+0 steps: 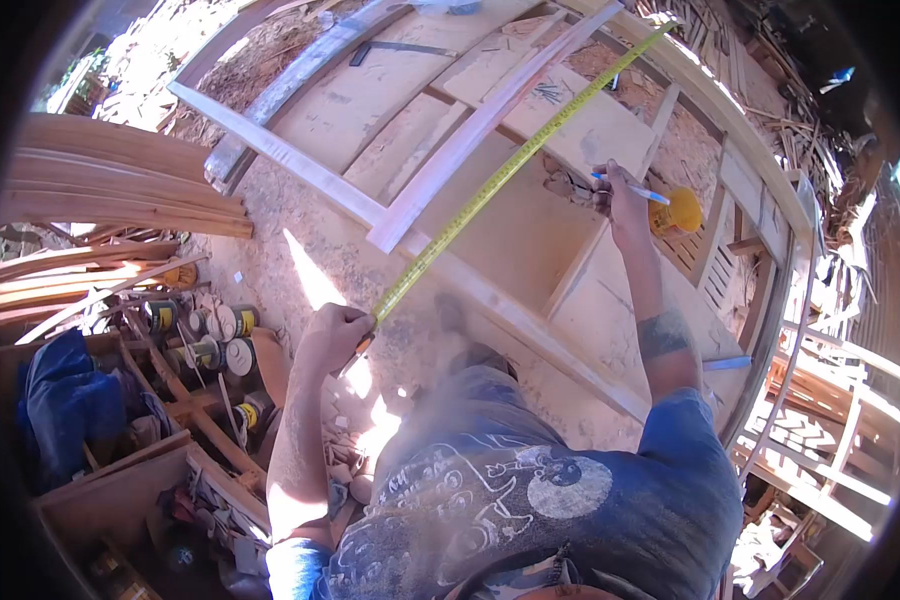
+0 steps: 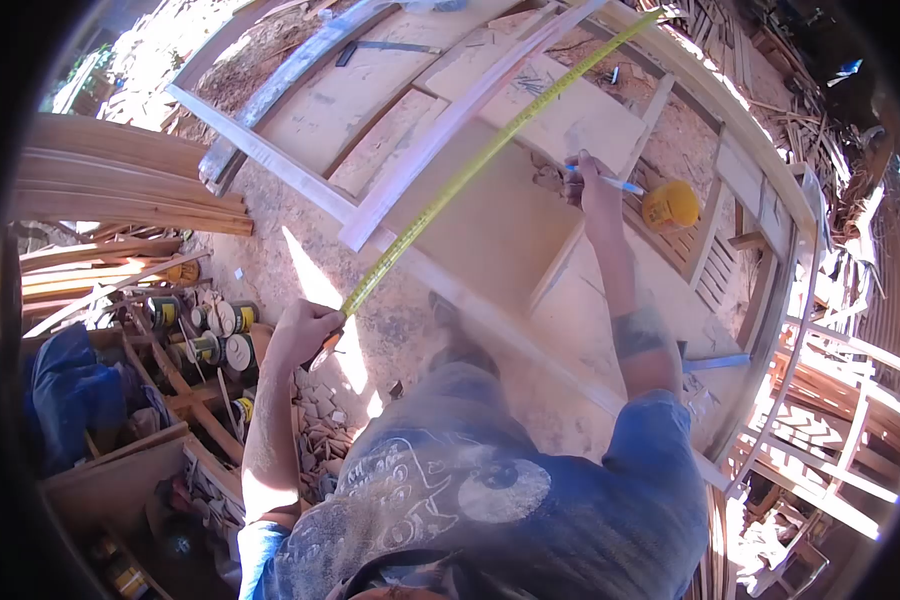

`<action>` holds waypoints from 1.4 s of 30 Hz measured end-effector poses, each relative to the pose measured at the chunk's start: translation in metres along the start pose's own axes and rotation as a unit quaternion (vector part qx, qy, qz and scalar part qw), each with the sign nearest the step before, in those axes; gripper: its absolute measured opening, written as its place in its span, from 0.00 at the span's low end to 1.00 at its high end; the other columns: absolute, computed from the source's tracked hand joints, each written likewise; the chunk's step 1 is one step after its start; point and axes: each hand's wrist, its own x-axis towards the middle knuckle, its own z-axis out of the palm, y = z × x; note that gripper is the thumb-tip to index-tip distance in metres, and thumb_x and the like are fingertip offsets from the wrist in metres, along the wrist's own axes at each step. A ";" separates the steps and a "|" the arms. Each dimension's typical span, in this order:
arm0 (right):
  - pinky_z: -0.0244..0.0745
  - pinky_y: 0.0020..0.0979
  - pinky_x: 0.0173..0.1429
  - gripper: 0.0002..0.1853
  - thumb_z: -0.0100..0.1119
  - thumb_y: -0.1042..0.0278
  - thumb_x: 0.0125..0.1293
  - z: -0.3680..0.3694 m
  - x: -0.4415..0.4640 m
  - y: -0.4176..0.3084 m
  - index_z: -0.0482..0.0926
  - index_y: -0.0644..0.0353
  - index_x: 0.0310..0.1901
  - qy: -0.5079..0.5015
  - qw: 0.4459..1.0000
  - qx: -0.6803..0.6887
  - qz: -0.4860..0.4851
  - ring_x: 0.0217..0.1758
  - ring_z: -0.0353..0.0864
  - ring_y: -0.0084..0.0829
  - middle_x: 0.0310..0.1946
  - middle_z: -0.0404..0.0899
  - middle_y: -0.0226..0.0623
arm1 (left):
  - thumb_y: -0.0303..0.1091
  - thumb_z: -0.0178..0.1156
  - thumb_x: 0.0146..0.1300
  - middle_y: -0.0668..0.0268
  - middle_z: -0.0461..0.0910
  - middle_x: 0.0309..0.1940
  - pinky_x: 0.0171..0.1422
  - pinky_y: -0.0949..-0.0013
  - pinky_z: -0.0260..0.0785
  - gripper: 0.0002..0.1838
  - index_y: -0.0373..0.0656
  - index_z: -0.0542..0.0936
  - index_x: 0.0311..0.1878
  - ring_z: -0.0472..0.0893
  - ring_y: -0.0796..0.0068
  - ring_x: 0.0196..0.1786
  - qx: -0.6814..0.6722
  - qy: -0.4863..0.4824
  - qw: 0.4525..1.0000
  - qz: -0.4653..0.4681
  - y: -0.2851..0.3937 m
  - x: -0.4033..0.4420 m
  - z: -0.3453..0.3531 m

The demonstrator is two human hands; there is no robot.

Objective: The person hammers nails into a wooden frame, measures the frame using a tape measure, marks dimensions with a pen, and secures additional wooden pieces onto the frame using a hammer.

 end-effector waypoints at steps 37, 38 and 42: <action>0.85 0.49 0.45 0.22 0.53 0.54 0.71 0.059 0.380 -0.034 0.72 0.61 0.59 0.122 0.990 -0.054 0.035 0.48 0.84 0.38 0.50 0.79 0.41 | 0.42 0.59 0.61 0.55 0.69 0.14 0.31 0.61 0.67 0.19 0.30 0.81 0.34 0.73 0.75 0.20 -0.025 0.055 0.993 -0.104 0.064 0.032 -0.003; 0.84 0.49 0.45 0.23 0.53 0.55 0.72 0.057 0.378 -0.036 0.72 0.65 0.60 0.115 0.991 -0.065 0.021 0.49 0.84 0.39 0.51 0.79 0.42 | 0.42 0.59 0.61 0.55 0.69 0.14 0.32 0.61 0.67 0.19 0.30 0.82 0.34 0.73 0.75 0.20 -0.028 0.056 0.993 -0.098 0.059 0.034 -0.002; 0.84 0.47 0.47 0.23 0.56 0.48 0.72 0.037 0.416 -0.015 0.72 0.57 0.58 0.056 0.998 -0.038 -0.021 0.48 0.83 0.39 0.49 0.79 0.40 | 0.41 0.59 0.62 0.52 0.79 0.20 0.35 0.60 0.71 0.17 0.35 0.86 0.39 0.82 0.65 0.24 -0.034 0.031 0.991 -0.124 0.053 0.037 -0.003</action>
